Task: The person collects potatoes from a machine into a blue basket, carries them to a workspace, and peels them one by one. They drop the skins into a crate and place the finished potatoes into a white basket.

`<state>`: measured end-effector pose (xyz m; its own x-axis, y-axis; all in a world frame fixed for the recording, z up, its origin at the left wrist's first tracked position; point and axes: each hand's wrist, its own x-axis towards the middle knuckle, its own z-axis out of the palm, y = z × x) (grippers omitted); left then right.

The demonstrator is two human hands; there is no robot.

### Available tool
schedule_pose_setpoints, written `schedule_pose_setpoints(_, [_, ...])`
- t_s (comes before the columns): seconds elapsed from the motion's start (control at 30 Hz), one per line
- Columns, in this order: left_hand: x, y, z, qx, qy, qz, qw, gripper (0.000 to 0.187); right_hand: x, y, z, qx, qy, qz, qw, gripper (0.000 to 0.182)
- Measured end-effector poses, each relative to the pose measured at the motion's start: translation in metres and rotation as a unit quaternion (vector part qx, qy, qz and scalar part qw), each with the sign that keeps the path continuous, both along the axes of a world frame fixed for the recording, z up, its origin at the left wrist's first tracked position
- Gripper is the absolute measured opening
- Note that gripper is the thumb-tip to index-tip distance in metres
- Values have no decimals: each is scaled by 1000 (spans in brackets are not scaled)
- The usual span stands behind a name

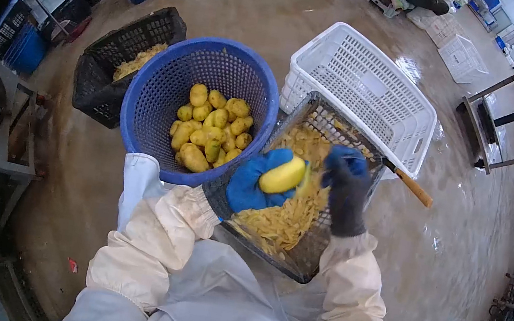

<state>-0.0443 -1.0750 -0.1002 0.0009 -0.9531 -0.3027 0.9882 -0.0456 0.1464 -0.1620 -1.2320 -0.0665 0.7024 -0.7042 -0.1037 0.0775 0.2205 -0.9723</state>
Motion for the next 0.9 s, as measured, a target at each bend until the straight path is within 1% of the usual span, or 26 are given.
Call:
schedule_pose_setpoints(0.03, [0,0,4,-42,-20,-19,999,52,-3,-18,-11,0,0,-2,1000,21])
schedule_pose_setpoints(0.07, [0,1,8,-83,-41,-41,995,54,-3,-28,-11,17,-37,-30,999,20])
schedule_pose_setpoints(0.1, [-1,-1,13,-106,10,-26,994,57,-3,-34,-12,33,-73,-56,995,20])
schedule_pose_setpoints(0.13, [1,-3,13,-109,10,-22,994,57,-7,-31,-15,30,-72,-53,996,20])
schedule_pose_setpoints(0.17, [4,-5,13,-95,17,14,995,57,-6,-7,8,31,-52,-5,998,18])
schedule_pose_setpoints(0.2, [5,-4,12,-78,23,50,995,57,-6,17,18,36,-33,40,998,17])
schedule_pose_setpoints(0.23, [5,-4,2,-101,21,67,992,55,-8,36,13,-69,-11,106,992,17])
schedule_pose_setpoints(0.27, [4,-3,3,-99,20,67,993,55,-9,47,9,-174,10,167,970,17])
schedule_pose_setpoints(0.3, [2,-1,7,-50,-25,55,997,53,-7,49,8,-173,9,165,971,17])
schedule_pose_setpoints(0.33, [1,0,8,-1,-69,41,997,51,-6,50,8,-138,0,167,976,18])
schedule_pose_setpoints(0.37, [3,0,-5,-38,-31,28,998,48,-4,49,8,-103,-8,169,980,19])
schedule_pose_setpoints(0.43, [3,2,0,-58,-29,5,998,47,-2,22,12,0,26,89,996,16])
schedule_pose_setpoints(0.47, [4,2,3,-77,-30,-18,996,47,-1,3,2,-21,29,10,999,15])
schedule_pose_setpoints(0.5, [7,-2,-6,-194,11,-82,978,52,-1,-23,-17,-50,-3,-54,997,15])
schedule_pose_setpoints(0.53, [4,-2,2,-193,11,-86,977,52,-8,-45,-29,39,-60,-55,996,15])
schedule_pose_setpoints(0.57, [-1,-4,17,-102,-17,-27,994,52,-8,-39,-20,24,-57,-41,997,15])
schedule_pose_setpoints(0.6, [-4,-5,24,-12,-43,40,998,51,-6,-27,-4,6,-53,-20,998,15])
schedule_pose_setpoints(0.63, [0,-4,9,-31,-46,75,996,57,-4,-6,12,6,-23,20,1000,16])
schedule_pose_setpoints(0.67, [1,-4,-6,-29,-46,79,995,57,-5,20,21,10,6,56,998,17])
schedule_pose_setpoints(0.7, [0,-4,-15,-11,-146,103,984,56,-8,37,20,-20,6,142,990,21])
schedule_pose_setpoints(0.73, [1,-4,-24,6,-245,124,962,54,-6,46,4,-246,-32,179,952,24])
schedule_pose_setpoints(0.77, [1,-3,-19,9,-241,67,968,50,-6,46,7,-178,9,180,967,22])
schedule_pose_setpoints(0.8, [1,-3,-14,9,-240,64,969,50,-6,43,12,-108,50,180,976,20])
schedule_pose_setpoints(0.83, [1,-4,-10,-61,-86,25,994,48,-5,31,13,-40,41,136,989,17])
schedule_pose_setpoints(0.87, [1,-4,-4,-130,70,-14,989,46,-3,12,15,28,31,93,995,15])
schedule_pose_setpoints(0.9, [-1,0,4,-50,-29,-18,998,47,0,-13,-8,-25,8,10,1000,16])
